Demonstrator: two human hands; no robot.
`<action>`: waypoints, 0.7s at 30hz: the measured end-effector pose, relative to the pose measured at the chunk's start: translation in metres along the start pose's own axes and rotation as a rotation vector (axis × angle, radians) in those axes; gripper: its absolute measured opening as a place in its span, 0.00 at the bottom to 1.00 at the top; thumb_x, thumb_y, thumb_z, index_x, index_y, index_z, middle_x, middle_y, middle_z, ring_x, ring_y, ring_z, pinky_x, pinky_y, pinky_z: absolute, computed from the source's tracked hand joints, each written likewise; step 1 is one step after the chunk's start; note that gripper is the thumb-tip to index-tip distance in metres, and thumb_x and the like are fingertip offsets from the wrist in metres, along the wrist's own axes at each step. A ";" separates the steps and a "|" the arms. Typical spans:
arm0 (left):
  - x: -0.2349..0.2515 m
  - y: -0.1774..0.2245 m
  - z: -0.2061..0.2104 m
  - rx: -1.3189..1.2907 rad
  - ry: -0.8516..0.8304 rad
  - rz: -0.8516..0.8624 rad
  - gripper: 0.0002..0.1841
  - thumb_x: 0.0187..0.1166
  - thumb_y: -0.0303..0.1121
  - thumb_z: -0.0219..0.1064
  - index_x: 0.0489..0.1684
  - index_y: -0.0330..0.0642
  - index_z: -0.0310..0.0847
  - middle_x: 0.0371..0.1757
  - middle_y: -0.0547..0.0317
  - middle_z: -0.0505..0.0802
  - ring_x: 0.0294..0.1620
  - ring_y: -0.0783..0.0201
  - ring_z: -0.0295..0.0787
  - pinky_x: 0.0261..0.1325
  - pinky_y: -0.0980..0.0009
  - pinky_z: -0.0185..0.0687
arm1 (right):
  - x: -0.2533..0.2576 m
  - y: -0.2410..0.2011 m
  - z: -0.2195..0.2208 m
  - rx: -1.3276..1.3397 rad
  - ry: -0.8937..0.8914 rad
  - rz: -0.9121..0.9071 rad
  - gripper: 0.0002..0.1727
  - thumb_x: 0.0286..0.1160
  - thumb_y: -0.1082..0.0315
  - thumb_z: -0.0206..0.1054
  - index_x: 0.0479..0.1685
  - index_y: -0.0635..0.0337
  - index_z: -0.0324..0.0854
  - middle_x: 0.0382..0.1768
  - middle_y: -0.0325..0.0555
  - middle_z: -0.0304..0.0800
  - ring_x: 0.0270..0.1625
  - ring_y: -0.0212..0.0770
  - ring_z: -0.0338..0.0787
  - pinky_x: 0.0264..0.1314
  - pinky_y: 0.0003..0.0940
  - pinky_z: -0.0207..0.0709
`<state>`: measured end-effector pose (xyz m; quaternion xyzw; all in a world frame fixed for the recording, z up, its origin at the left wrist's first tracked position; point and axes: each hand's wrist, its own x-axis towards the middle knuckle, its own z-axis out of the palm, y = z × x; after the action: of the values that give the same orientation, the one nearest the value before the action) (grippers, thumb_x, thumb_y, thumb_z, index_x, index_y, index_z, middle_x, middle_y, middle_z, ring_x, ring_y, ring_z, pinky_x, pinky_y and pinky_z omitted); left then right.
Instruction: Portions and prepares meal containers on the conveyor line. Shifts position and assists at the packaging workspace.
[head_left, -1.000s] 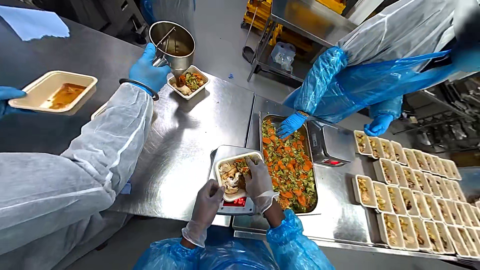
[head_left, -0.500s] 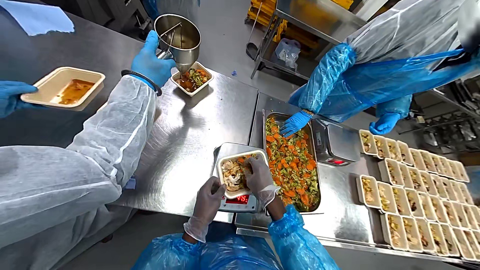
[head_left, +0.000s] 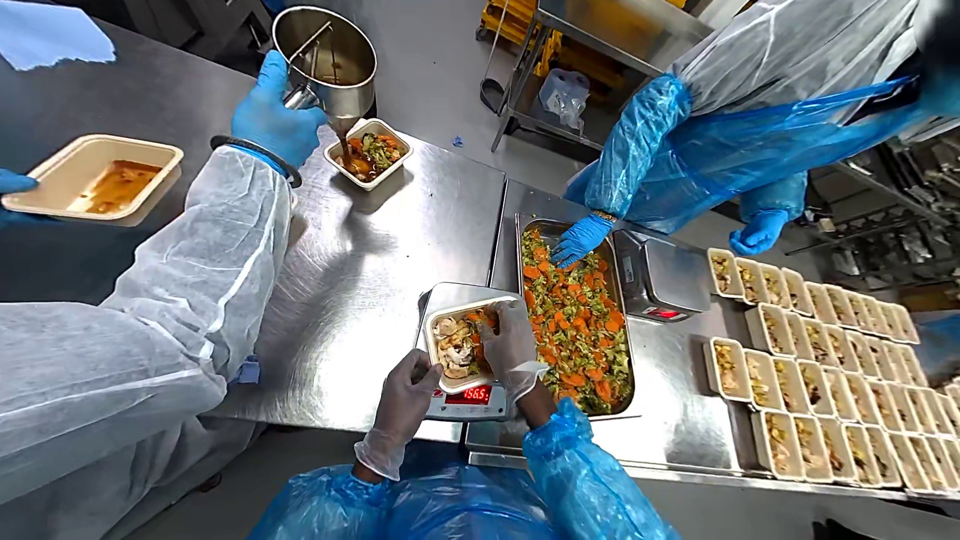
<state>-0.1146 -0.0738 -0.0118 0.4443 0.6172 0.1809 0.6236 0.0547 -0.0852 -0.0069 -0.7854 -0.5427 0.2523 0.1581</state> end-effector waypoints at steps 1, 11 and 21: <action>0.017 -0.037 0.006 -0.048 0.058 0.146 0.06 0.84 0.28 0.66 0.43 0.34 0.83 0.35 0.50 0.90 0.33 0.61 0.87 0.40 0.65 0.85 | -0.001 0.002 0.003 -0.023 -0.008 -0.009 0.17 0.80 0.63 0.71 0.64 0.55 0.81 0.60 0.58 0.87 0.55 0.59 0.90 0.52 0.59 0.85; 0.041 -0.065 -0.037 0.045 -0.036 0.231 0.10 0.88 0.34 0.61 0.46 0.39 0.87 0.39 0.54 0.94 0.40 0.60 0.92 0.51 0.58 0.88 | -0.009 0.035 -0.055 0.320 -0.150 0.013 0.14 0.90 0.62 0.59 0.67 0.44 0.84 0.53 0.45 0.93 0.43 0.44 0.92 0.44 0.48 0.87; 0.054 -0.070 -0.103 0.005 0.184 0.200 0.14 0.93 0.34 0.54 0.47 0.35 0.84 0.43 0.51 0.92 0.40 0.61 0.90 0.52 0.61 0.87 | 0.004 0.036 -0.073 0.391 -0.078 -0.047 0.17 0.85 0.71 0.60 0.68 0.50 0.84 0.65 0.43 0.90 0.60 0.41 0.91 0.60 0.45 0.85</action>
<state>-0.2238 -0.0361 -0.0828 0.4867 0.6249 0.2808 0.5420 0.1252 -0.0921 0.0339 -0.7164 -0.5075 0.3791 0.2924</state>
